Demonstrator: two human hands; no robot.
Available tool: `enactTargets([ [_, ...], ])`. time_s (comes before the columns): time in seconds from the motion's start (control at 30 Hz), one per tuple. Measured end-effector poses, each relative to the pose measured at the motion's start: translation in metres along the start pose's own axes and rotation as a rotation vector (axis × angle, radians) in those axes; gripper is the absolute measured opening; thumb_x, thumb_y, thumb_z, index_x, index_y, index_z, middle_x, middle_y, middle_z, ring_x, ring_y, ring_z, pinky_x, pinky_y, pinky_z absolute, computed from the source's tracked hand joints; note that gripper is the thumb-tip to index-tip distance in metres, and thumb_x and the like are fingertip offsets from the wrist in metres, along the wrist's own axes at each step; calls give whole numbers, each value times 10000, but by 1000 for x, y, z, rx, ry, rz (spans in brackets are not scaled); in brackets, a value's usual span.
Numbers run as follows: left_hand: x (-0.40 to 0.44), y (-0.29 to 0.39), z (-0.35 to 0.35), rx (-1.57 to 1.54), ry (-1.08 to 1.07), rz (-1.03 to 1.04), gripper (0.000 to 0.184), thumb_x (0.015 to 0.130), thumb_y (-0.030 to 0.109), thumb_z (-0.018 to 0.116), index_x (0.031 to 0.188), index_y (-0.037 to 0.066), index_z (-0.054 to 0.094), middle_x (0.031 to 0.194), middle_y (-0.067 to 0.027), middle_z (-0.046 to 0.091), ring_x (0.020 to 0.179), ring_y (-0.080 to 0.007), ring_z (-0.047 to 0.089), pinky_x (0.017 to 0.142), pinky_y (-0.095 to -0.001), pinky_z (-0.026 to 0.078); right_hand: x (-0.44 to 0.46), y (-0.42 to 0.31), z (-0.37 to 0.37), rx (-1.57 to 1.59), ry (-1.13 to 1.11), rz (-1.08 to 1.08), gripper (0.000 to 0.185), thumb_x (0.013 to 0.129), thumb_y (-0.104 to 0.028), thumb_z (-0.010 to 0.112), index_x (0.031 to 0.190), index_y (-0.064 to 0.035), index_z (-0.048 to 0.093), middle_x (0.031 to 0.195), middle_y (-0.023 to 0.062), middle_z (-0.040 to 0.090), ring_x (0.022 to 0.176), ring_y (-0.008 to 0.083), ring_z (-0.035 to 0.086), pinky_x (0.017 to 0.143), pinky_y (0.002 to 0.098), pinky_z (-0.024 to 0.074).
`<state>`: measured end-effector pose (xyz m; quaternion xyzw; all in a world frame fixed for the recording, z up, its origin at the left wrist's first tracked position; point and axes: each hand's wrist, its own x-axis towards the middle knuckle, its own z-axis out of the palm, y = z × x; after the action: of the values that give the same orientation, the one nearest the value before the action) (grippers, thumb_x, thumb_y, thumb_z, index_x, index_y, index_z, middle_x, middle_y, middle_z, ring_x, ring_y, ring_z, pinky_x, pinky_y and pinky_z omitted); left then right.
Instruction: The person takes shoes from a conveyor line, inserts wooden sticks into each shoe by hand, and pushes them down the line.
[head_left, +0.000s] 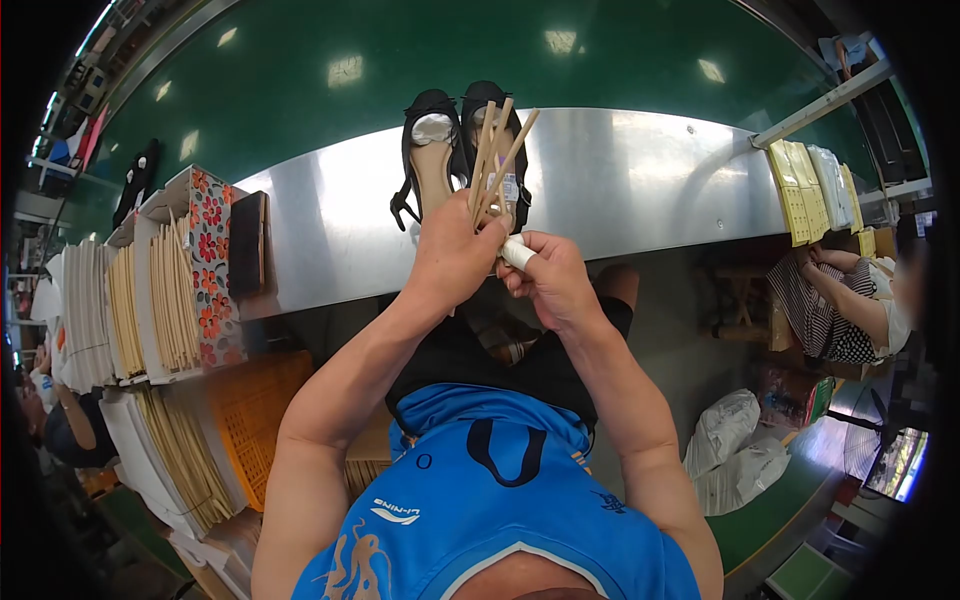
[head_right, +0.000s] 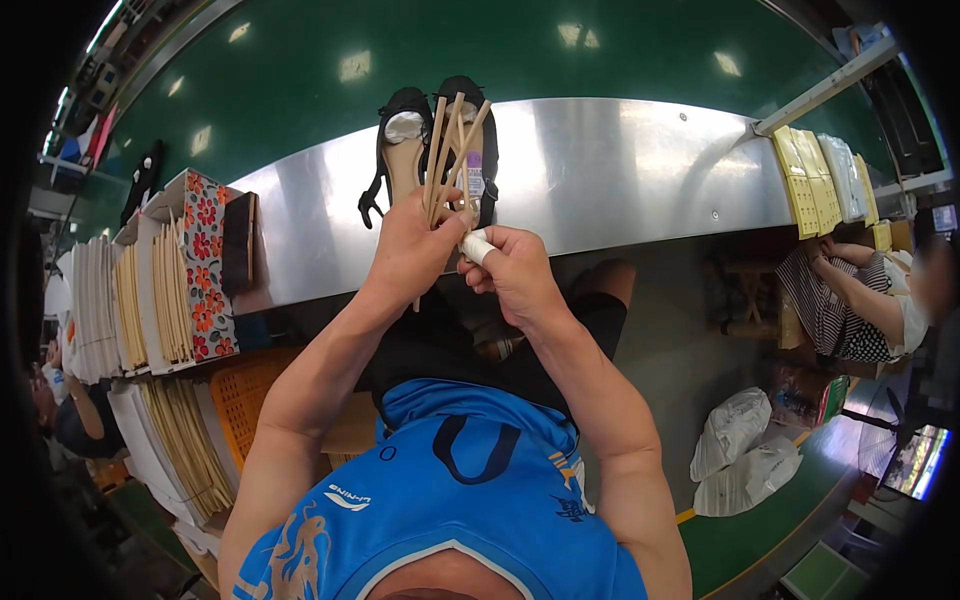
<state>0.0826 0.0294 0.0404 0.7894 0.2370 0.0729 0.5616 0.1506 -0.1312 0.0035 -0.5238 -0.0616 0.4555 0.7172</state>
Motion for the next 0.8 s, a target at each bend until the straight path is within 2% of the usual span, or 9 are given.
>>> enactTargets([
  [0.1,1,-3,3,-84,-13,-53,397,971,181,765,1246,-89,665,849,-94,747,761,-143,715,706,-310,565,-3,-2,3,-145,34,-50,112,1041,-99,668,1019,-5,725,853,58,742,670,76,646,624,217,519],
  [0.27,2,-11,5,-41,23,28,380,975,190,771,1226,-81,685,852,-87,758,756,-133,709,695,-299,559,-2,2,3,-364,55,-186,127,1044,-69,631,1028,5,732,864,45,747,690,74,652,642,217,527],
  [0.37,1,-9,3,-27,49,60,341,995,201,749,1197,-71,706,834,-68,743,738,-121,693,687,-296,554,-3,0,4,-470,68,-277,110,1014,-25,627,1040,26,722,850,62,746,697,96,660,639,259,536],
  [0.43,-1,-6,3,-35,41,76,324,1019,207,727,1196,-64,716,825,-59,732,735,-116,686,682,-296,553,-6,-9,6,-840,114,-532,96,985,6,650,1052,33,712,867,99,752,699,137,673,645,318,549],
  [0.47,-2,-3,3,-44,35,92,311,1043,214,706,1196,-57,726,817,-50,722,732,-110,679,678,-296,551,-4,-9,3,-842,114,-534,96,985,6,650,1052,33,712,867,99,752,699,137,673,645,318,549],
  [0.53,-4,5,1,-60,-3,49,311,1068,224,681,1211,-48,729,815,-45,716,741,-108,683,677,-291,552,1,-10,-3,-1211,214,-981,113,948,28,692,1058,32,715,931,137,768,742,163,711,662,360,559],
  [0.67,-14,10,7,-157,-18,-47,308,1118,237,628,1236,-26,737,814,-35,716,757,-100,691,675,-273,550,0,-10,-3,-1238,244,-1022,149,962,28,713,1111,31,700,988,147,779,799,180,743,696,351,585],
  [0.73,-22,7,17,-201,67,42,295,1119,231,628,1232,-19,737,839,-38,726,752,-102,694,679,-269,554,-3,-5,4,-813,250,-782,213,981,38,703,1191,33,672,1003,127,777,843,152,745,722,309,592],
  [0.8,-32,1,27,-247,151,124,282,1121,225,627,1228,-12,737,864,-40,736,747,-104,697,683,-265,558,-7,-12,6,-735,233,-688,238,991,38,695,1226,34,656,1007,110,772,858,135,738,734,284,589],
])
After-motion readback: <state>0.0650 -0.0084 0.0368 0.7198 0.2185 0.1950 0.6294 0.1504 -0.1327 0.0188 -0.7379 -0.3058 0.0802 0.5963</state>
